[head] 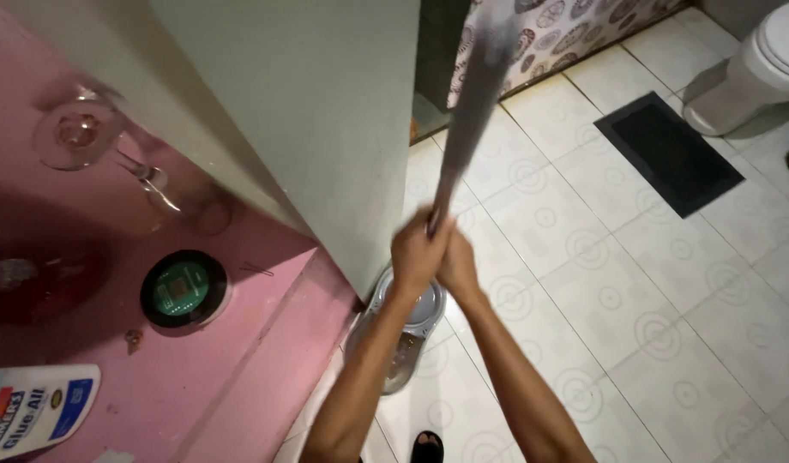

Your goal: The person mops the tiled floor of a room, moves the mop head into a wringer bucket to squeeze it, and then places a mat on the floor.

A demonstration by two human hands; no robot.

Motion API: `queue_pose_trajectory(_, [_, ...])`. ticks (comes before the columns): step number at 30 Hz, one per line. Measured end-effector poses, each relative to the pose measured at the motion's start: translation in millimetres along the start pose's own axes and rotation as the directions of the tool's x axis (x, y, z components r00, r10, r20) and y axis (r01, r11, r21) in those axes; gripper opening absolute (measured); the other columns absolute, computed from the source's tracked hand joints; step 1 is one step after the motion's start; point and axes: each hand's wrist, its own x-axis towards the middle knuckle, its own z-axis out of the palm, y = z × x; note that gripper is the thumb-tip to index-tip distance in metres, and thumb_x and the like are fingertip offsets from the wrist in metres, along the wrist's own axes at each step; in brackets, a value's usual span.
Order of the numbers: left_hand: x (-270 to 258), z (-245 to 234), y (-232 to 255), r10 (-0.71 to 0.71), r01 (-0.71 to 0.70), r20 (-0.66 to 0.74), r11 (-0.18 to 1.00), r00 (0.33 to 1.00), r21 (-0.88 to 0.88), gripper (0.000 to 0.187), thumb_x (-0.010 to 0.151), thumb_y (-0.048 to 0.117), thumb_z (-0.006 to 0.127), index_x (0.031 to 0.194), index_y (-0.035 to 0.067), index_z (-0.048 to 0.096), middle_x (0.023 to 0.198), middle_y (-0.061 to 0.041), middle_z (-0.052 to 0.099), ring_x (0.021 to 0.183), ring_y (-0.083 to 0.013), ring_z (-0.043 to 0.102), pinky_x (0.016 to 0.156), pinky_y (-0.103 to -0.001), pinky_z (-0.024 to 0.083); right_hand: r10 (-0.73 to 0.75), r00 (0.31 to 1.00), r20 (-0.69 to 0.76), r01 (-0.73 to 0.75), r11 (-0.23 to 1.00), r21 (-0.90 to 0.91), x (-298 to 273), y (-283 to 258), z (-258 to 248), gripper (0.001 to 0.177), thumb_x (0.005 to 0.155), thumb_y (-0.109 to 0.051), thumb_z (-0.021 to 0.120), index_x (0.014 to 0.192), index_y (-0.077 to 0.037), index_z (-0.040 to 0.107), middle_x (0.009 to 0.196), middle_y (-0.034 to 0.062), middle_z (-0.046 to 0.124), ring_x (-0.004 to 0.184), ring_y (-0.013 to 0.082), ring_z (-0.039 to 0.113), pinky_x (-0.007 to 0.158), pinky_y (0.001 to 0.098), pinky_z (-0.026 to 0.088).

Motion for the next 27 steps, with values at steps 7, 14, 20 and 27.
queue_pose_trajectory(7, [18, -4, 60, 0.091, -0.110, -0.140, 0.984, 0.986, -0.141, 0.026, 0.102, 0.030, 0.067, 0.117, 0.009, 0.065, 0.095, -0.007, 0.073, 0.082, -0.0245, 0.073, 0.075, -0.033, 0.058, 0.195, 0.966, -0.167, -0.159, 0.966, 0.206, 17, -49, 0, 0.046, 0.106, -0.031, 0.051, 0.142, -0.003, 0.043, 0.113, 0.0227, 0.067, 0.099, 0.0448, 0.065, 0.077, 0.0499, 0.053])
queue_pose_trajectory(14, [-32, 37, -77, -0.064, 0.062, -0.011, 0.992, 0.998, -0.109, 0.033, 0.099, 0.036, 0.068, 0.118, 0.009, 0.066, 0.096, -0.011, 0.075, 0.085, -0.0284, 0.073, 0.076, -0.037, 0.058, 0.284, 0.954, 0.093, -0.281, 0.958, -0.053, -31, 42, 55, 0.040, 0.102, -0.041, 0.047, 0.122, -0.008, 0.055, 0.107, 0.0214, 0.071, 0.099, 0.0426, 0.067, 0.080, 0.0488, 0.052])
queue_pose_trajectory(20, [-82, 61, -153, -0.150, 0.135, 0.085, 0.978, 0.985, 0.156, 0.037, 0.098, 0.041, 0.066, 0.122, 0.014, 0.068, 0.101, -0.015, 0.075, 0.092, -0.0364, 0.071, 0.077, -0.044, 0.056, 0.492, 0.838, 0.235, -0.489, 0.869, -0.075, -70, 85, 81, 0.053, 0.107, -0.049, 0.024, 0.130, -0.010, 0.051, 0.109, 0.0201, 0.072, 0.104, 0.0419, 0.068, 0.088, 0.0471, 0.051])
queue_pose_trajectory(27, [-94, 36, -121, -0.281, 0.218, 0.236, 0.941, 0.930, 0.260, 0.046, 0.099, 0.047, 0.058, 0.136, 0.020, 0.056, 0.111, -0.011, 0.074, 0.100, -0.0341, 0.071, 0.082, -0.045, 0.055, 0.311, 0.928, 0.207, -0.345, 0.925, 0.157, -82, 57, 61, 0.058, 0.108, -0.051, 0.020, 0.129, -0.008, 0.053, 0.111, 0.0193, 0.070, 0.105, 0.0409, 0.068, 0.088, 0.0475, 0.052])
